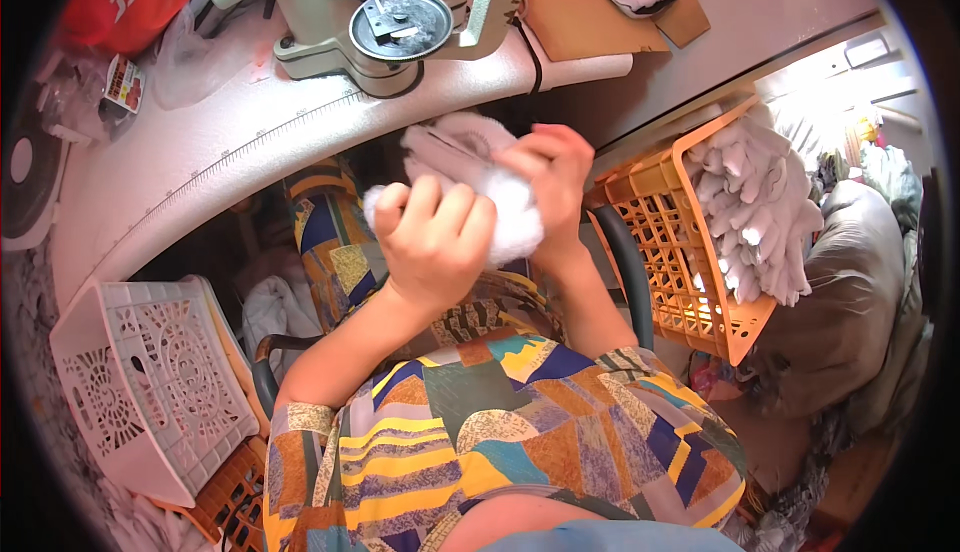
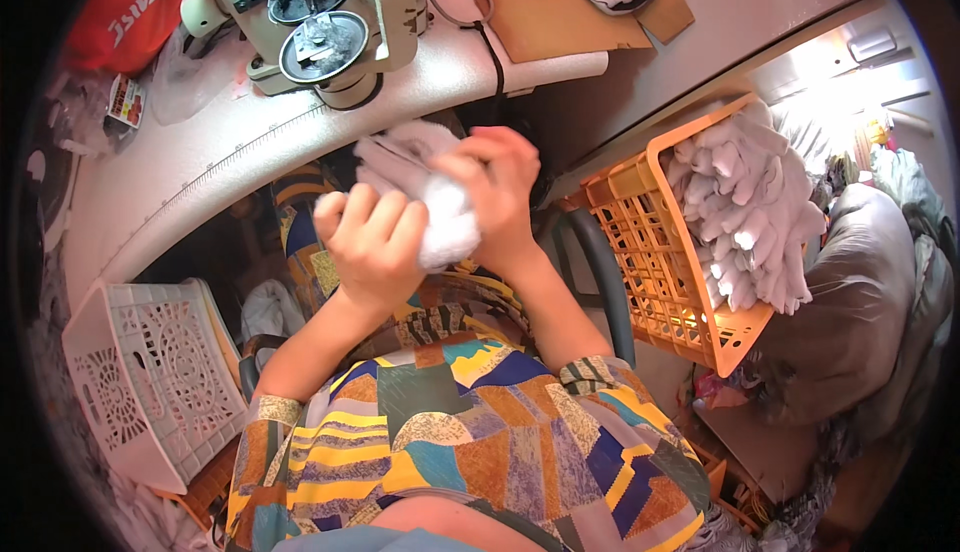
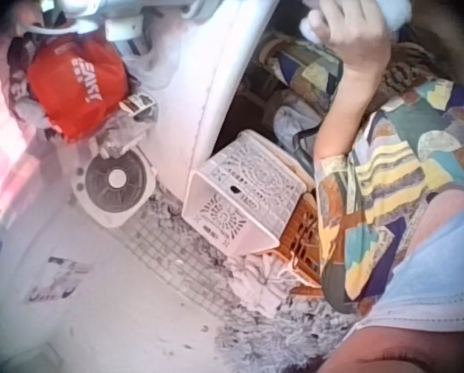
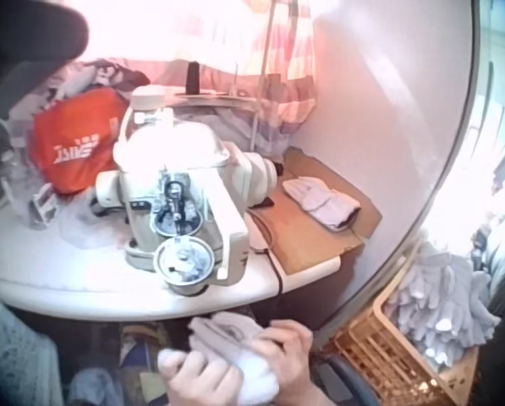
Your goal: Sew and turn fabric gloves inside out using an industrial sewing machine.
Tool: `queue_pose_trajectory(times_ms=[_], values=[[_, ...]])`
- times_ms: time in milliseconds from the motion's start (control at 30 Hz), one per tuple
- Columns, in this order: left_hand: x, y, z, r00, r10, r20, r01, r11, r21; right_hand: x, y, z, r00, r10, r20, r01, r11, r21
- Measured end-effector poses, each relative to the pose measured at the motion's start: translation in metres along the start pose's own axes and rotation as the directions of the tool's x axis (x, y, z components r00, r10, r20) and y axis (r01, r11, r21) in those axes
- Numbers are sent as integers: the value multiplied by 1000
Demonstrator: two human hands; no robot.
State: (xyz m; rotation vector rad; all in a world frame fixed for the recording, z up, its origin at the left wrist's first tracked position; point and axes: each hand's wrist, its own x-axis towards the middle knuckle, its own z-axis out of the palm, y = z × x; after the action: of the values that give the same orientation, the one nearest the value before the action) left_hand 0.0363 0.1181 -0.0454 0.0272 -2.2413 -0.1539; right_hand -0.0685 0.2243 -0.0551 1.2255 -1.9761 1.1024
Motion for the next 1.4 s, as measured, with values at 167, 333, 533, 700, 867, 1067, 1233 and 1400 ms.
queue_pose_trajectory(times_ms=[167,333,533,700,867,1067,1233,1400], values=[[-2,6,-3,999,25,-36,-27,999,-44,9,1,-6,969,-215,124,201,973,112],[-4,15,5,999,-12,-47,9,998,-55,9,4,18,1000,-22,2,21,985,170],[2,-33,2,944,-324,66,330,907,-260,5,-3,-4,770,346,536,-638,399,659],[7,-43,10,856,-351,378,486,795,-363,-3,-21,-5,603,184,776,-685,-378,622],[7,-40,5,881,-307,359,401,888,-226,-10,-6,-11,582,215,784,-715,-324,619],[-8,19,2,985,-12,174,48,978,-204,-18,18,14,866,465,184,-499,779,380],[5,-8,-1,986,-121,111,127,990,-52,2,-4,-8,990,37,133,-45,997,62],[10,8,-14,957,-196,215,227,965,-131,5,-2,-1,994,-100,51,85,969,234]])
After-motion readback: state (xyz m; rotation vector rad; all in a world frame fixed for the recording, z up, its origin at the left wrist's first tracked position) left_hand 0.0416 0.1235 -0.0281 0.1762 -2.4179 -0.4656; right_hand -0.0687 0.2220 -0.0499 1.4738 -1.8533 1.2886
